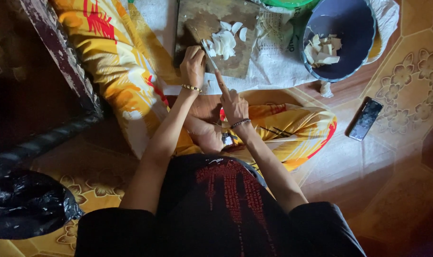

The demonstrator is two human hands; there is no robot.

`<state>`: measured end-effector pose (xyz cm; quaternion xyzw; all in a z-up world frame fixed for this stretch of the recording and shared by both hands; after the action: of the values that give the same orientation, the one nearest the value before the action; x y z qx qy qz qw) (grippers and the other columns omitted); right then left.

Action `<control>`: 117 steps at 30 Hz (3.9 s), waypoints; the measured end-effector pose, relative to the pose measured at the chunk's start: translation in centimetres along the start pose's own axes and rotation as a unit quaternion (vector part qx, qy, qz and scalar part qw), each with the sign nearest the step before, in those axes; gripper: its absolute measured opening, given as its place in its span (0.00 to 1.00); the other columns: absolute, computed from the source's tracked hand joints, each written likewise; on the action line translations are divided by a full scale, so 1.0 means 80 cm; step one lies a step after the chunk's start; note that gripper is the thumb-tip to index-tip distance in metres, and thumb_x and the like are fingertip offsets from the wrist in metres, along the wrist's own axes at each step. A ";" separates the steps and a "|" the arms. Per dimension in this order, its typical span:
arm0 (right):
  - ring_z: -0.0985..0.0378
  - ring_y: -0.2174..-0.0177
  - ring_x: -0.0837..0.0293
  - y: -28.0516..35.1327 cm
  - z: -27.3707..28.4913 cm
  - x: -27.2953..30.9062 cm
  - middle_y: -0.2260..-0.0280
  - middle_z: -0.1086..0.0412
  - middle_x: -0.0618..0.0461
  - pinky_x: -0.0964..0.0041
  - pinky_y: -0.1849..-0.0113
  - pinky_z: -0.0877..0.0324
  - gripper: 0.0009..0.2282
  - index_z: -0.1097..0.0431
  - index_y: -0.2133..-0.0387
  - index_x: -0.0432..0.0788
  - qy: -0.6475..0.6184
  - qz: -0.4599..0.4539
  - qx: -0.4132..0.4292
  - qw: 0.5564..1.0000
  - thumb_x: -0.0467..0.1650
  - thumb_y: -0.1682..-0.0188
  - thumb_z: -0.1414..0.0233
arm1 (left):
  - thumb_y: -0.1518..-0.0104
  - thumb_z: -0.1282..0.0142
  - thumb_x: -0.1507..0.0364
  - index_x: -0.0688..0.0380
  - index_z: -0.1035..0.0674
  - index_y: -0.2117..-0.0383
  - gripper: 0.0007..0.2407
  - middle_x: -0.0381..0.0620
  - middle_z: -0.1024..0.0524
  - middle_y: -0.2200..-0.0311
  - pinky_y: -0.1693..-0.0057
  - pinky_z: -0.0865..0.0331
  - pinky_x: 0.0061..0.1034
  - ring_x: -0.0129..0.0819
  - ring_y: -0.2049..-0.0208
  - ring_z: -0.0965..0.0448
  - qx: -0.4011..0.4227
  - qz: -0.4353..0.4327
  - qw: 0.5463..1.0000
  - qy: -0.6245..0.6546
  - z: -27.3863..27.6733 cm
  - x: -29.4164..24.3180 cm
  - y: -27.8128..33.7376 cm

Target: A person sitting on the floor slices a white vegetable into thin pieces on a wooden cutting board using a knife.

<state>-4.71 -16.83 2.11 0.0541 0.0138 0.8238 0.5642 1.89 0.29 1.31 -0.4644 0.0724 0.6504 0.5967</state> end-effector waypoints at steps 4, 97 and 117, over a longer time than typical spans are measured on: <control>0.40 0.89 0.61 -0.021 -0.014 0.004 0.81 0.34 0.53 0.58 0.87 0.41 0.42 0.61 0.28 0.70 0.049 0.009 -0.035 0.998 0.25 0.53 0.46 | 0.51 0.41 0.84 0.64 0.24 0.70 0.06 0.43 0.23 0.61 0.56 0.27 0.32 0.40 0.62 0.22 0.008 -0.001 1.000 -0.008 -0.002 0.000 -0.001; 0.37 0.88 0.56 0.000 -0.003 0.010 0.83 0.34 0.51 0.52 0.84 0.39 0.41 0.64 0.28 0.68 -0.066 -0.020 0.052 0.996 0.25 0.51 0.48 | 0.56 0.40 0.85 0.62 0.24 0.68 0.10 0.44 0.23 0.59 0.53 0.26 0.32 0.40 0.59 0.22 0.041 0.030 0.997 -0.049 -0.024 0.024 0.006; 0.34 0.88 0.55 -0.027 -0.020 -0.014 0.87 0.35 0.51 0.48 0.81 0.38 0.38 0.59 0.29 0.69 -0.124 -0.019 0.046 0.991 0.26 0.50 0.51 | 0.55 0.43 0.87 0.61 0.27 0.71 0.09 0.43 0.25 0.65 0.58 0.29 0.33 0.41 0.66 0.24 0.044 0.007 0.999 -0.019 -0.002 0.000 -0.019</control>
<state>-2.50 -17.05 0.22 0.1816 -0.0176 0.7983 0.5739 3.24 0.61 1.93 -0.4246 0.0931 0.6593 0.6135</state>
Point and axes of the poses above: each hand's wrist, its own y-axis away from the middle knuckle, its own z-axis out of the back of the hand, x = y × z, the point moved 2 cm from there along -y, towards the middle knuckle
